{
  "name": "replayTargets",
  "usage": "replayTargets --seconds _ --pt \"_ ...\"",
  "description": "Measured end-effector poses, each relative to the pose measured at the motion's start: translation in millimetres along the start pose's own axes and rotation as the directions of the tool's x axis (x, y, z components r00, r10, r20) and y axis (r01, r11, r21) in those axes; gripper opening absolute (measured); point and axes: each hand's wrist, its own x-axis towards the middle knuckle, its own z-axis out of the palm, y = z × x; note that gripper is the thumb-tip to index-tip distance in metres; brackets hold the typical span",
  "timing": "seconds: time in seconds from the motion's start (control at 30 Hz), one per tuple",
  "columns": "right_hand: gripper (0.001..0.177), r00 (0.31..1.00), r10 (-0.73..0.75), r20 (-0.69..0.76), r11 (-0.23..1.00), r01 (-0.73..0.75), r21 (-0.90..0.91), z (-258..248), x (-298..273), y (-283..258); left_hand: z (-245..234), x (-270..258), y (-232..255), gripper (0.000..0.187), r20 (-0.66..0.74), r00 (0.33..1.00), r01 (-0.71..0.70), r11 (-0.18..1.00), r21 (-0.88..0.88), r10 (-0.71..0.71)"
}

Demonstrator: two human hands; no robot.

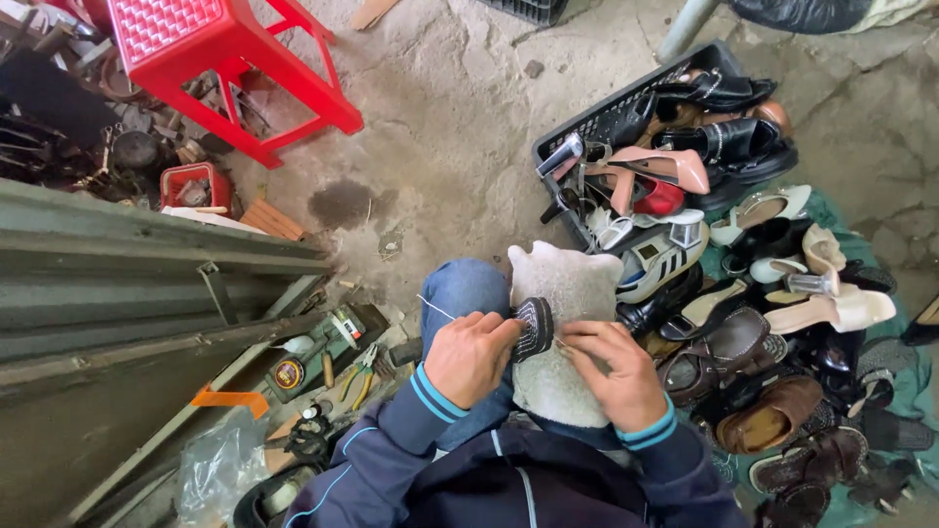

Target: Hand-sewing a rubber sole onto a shoe using a needle and thread.

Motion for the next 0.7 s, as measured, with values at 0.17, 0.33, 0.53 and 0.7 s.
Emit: replayTargets --seconds 0.17,0.33,0.53,0.7 --pt "0.012 0.983 0.183 -0.008 0.75 -0.134 0.648 -12 -4 -11 5 6 3 0.021 -0.029 1.0 -0.01 0.999 0.05 0.011" --pt "0.016 0.982 0.19 -0.003 0.823 -0.157 0.546 -16 9 -13 -2 8 4 0.02 -0.012 1.0 0.008 0.999 0.033 -0.008" --pt "0.017 0.985 0.164 -0.047 0.984 -0.16 0.075 10 15 -14 -6 4 4 0.021 -0.019 1.0 -0.014 0.999 0.045 0.015" --pt "0.019 0.995 0.096 0.002 0.993 -0.096 -0.074 21 12 -10 -8 5 4 0.021 -0.016 1.0 -0.01 1.0 0.006 0.01"
